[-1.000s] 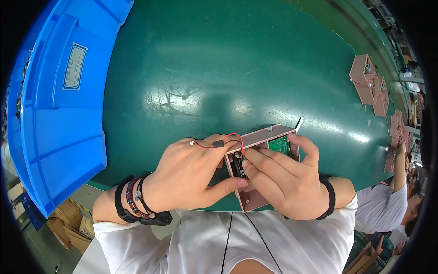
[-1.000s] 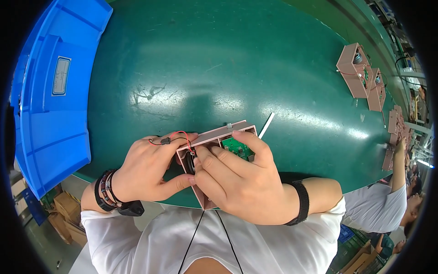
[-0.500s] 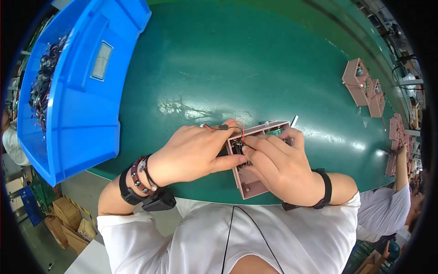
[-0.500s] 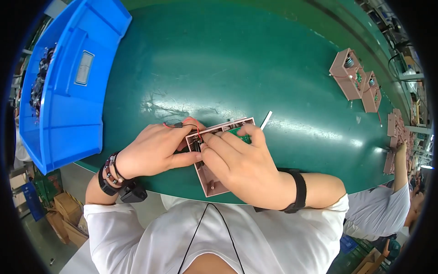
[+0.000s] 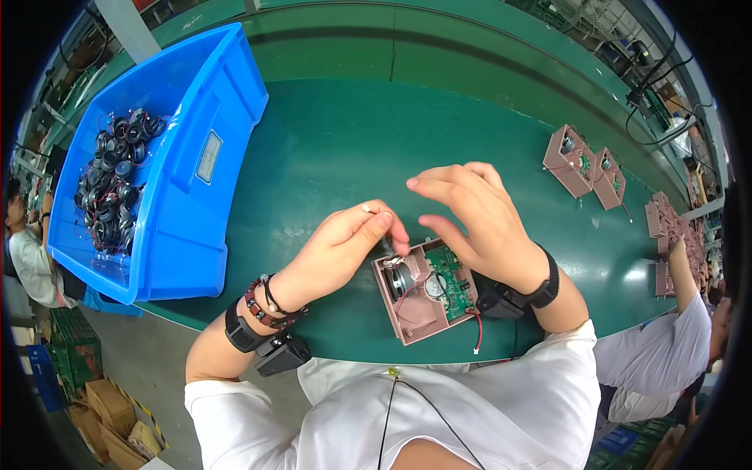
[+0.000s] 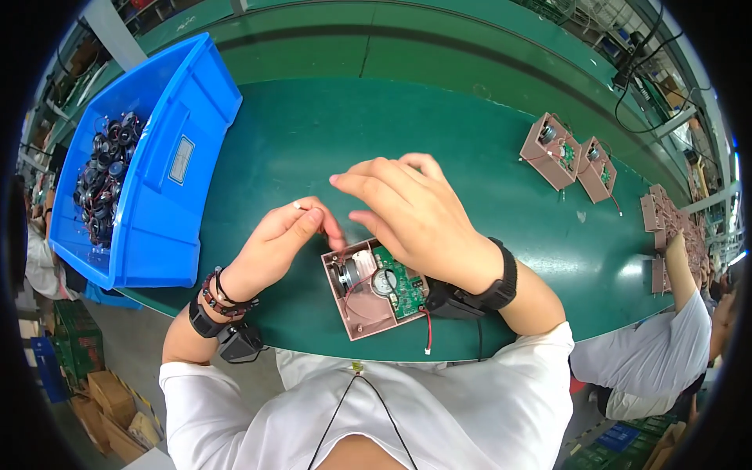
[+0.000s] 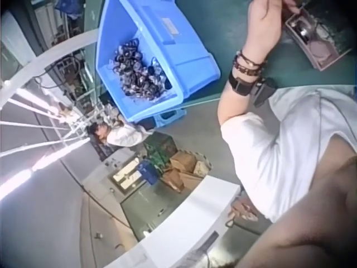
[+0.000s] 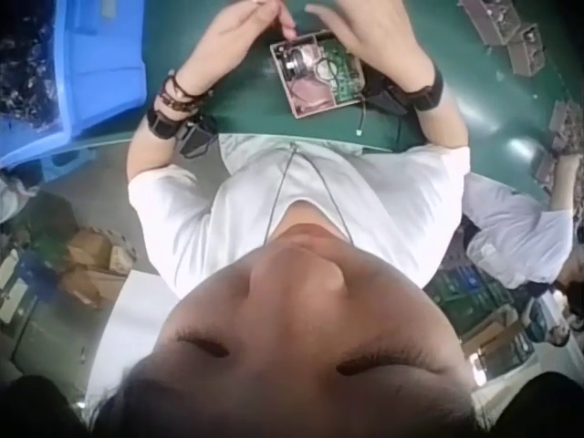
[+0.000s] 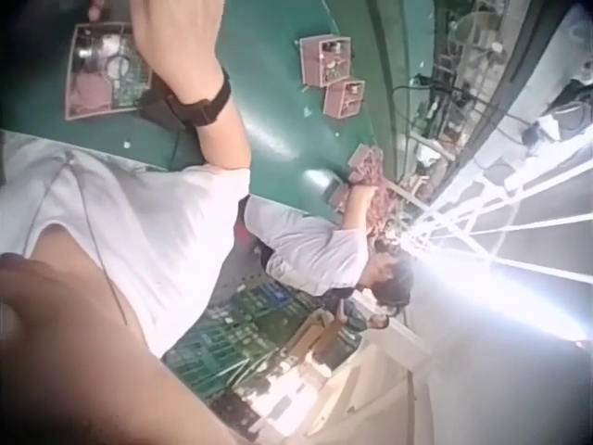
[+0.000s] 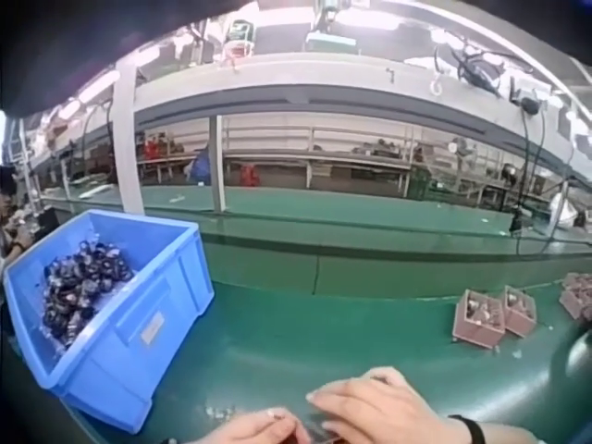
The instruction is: The person assembles a speaker by retrieving a unit from a blue bin, placing it into a pink housing, and routing the wires through the internal structure. They then set the unit aside on the workbench and repeat the process.
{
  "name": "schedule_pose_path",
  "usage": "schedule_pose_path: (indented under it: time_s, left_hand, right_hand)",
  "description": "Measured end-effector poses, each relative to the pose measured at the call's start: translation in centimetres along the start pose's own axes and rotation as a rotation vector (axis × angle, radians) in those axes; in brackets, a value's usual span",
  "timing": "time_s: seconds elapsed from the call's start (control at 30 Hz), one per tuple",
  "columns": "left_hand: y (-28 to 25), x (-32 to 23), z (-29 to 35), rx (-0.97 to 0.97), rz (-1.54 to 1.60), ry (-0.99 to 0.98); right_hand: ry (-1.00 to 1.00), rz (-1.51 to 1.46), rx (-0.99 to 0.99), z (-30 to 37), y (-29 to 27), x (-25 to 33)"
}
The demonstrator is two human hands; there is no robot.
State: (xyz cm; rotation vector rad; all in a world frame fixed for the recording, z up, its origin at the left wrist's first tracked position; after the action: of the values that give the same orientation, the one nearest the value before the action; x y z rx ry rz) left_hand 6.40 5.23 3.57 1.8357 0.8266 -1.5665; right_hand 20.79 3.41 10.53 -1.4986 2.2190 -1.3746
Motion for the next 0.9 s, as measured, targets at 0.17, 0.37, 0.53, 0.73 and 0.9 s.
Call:
schedule_pose_path:
  time_s: [0.17, 0.37, 0.53, 0.73, 0.9]
  left_hand:
    - [1.2, 0.1, -0.8, 0.110, -0.149, -0.145]
    - [2.8, -0.6, -1.4, 0.247, -0.369, -0.011]
    - [2.8, -1.4, -1.2, 0.081, -0.551, 0.130]
    - [1.7, -0.1, -0.9, 0.031, -0.332, -0.186]
    - [1.3, 0.3, -1.1, 0.160, -0.318, -0.075]
  right_hand:
    - [-0.086, 0.037, -0.069, 0.6, -0.6, -0.5]
    - [-0.273, -0.053, -0.012, 1.4, 0.0, 0.0]
    - [-0.192, -0.067, -0.015, 1.6, 0.1, -1.0]
    - [-0.209, -0.026, -0.010, 1.3, 0.4, -0.7]
    - [-0.221, -0.083, -0.029, 1.5, 0.6, -0.6]
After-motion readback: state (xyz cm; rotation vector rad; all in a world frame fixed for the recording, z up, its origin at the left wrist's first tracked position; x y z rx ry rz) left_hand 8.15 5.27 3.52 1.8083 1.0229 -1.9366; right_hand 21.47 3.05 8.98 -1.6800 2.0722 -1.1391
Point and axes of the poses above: each hand's wrist, its own z-axis away from the middle knuckle, its own y-axis out of the palm, x = y × z, the point moved 6 cm from there along -z, towards the middle knuckle, and after that the axes turned 6 degrees about -z, right-handed, at the moved point
